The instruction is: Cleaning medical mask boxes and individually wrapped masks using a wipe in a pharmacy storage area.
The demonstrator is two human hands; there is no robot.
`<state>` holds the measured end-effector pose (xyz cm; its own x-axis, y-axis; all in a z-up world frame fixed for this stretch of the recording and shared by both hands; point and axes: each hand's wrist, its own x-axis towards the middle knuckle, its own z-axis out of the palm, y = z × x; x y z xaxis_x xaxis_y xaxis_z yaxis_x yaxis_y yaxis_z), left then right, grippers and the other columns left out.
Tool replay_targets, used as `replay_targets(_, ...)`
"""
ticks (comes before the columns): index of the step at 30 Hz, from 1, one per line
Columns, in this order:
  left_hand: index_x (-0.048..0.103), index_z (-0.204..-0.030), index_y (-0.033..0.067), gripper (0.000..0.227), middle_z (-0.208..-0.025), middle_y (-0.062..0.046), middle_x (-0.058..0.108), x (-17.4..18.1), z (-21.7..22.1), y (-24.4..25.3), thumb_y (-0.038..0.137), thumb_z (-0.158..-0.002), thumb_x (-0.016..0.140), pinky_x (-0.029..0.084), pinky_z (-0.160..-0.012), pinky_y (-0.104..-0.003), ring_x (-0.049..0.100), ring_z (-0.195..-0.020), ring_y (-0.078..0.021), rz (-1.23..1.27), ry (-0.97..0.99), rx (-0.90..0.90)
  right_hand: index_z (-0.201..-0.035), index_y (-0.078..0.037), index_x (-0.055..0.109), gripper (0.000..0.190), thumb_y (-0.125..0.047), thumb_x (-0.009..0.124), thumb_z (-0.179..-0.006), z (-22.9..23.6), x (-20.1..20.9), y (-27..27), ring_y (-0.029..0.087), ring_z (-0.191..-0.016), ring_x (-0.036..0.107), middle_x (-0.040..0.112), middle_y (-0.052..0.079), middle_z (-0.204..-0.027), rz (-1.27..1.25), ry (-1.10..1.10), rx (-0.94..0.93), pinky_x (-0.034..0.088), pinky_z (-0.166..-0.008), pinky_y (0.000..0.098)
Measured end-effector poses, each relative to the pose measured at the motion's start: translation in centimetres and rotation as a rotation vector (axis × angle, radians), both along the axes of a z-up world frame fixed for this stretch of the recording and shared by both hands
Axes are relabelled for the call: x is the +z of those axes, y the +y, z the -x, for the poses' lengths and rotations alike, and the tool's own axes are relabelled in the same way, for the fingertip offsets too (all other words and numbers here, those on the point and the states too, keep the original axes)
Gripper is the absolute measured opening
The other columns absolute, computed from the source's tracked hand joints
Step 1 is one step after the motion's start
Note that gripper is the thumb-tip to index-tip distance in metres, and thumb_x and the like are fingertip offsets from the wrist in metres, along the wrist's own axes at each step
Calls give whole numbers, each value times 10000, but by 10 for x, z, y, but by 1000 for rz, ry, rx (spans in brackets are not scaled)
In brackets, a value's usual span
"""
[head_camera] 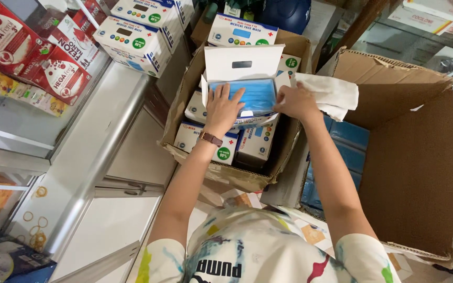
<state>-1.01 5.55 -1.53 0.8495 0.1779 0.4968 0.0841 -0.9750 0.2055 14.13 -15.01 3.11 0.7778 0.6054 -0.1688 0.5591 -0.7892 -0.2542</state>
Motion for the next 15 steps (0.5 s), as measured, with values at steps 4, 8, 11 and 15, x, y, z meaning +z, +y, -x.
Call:
replay_targets(4, 659, -1363, 236, 450, -1372, -206, 540, 0, 1, 8, 392, -943, 698, 381, -1100, -614, 488, -1293, -400, 17, -4, -15, -1008, -174, 701, 312, -363, 814, -787, 5, -11, 1, 450, -1457, 370, 686, 145, -1290, -19, -1, -36, 377, -1139, 547)
replay_targets(8, 663, -1295, 183, 376, -1462, -248, 477, 29, 28, 20, 247, -926, 673, 426, -1082, -546, 459, -1349, -412, -12, -181, 55, -1303, -75, 586, 540, -226, 796, -829, 20, -5, -7, 515, -1359, 414, 547, 312, -1393, -326, -239, 186, 386, -1084, 555)
replay_targets(11, 626, -1307, 173, 342, -1417, -230, 497, 34, 53, 26, 142, -968, 647, 508, -1052, -472, 475, -1325, -388, 154, -414, 187, -1510, 2, 452, 775, -131, 774, -818, 46, 11, -11, 497, -1288, 490, 538, 323, -1413, -586, -286, 206, 445, -1038, 518)
replay_targets(15, 526, -1459, 170, 389, -1165, -81, 672, 9, 54, 32, 147, -1073, 564, 610, -902, -389, 689, -1049, -192, 790, -341, 54, -1473, -34, 499, 587, -133, 713, -935, 55, 11, -3, 335, -1017, 677, 739, 162, -1243, -738, -201, 127, 591, -850, 429)
